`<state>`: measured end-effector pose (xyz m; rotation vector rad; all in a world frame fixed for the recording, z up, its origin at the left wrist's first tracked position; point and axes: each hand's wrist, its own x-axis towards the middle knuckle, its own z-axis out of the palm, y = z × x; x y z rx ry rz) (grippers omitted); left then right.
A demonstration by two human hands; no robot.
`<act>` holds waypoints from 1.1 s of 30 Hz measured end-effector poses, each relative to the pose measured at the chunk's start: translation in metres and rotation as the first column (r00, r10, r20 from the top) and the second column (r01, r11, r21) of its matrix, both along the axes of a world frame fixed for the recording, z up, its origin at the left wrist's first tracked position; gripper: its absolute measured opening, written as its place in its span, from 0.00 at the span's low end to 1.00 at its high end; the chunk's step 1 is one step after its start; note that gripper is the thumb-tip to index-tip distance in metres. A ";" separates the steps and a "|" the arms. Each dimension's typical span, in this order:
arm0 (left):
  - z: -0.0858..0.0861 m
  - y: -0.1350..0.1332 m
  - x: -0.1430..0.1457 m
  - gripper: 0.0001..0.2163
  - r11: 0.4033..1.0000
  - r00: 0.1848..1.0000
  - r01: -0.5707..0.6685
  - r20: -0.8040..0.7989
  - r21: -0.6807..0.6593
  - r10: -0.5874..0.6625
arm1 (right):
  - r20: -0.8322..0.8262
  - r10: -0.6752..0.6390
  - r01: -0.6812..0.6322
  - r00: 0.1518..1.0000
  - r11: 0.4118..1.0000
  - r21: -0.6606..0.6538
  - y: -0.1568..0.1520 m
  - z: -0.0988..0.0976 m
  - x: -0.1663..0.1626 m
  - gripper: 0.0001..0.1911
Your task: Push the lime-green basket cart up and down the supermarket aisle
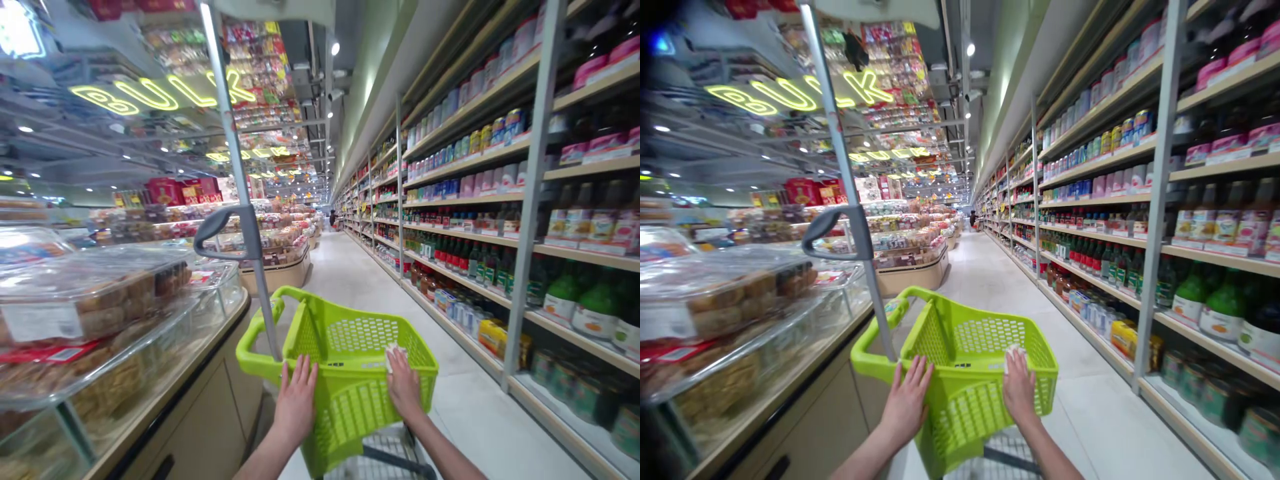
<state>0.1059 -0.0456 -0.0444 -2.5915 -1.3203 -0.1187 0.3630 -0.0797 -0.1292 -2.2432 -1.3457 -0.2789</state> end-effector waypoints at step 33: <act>0.002 0.022 0.004 0.36 0.992 0.993 0.110 -0.057 0.065 -0.106 | 0.024 0.444 -0.444 0.896 0.894 0.065 0.028 0.017 -0.082 0.31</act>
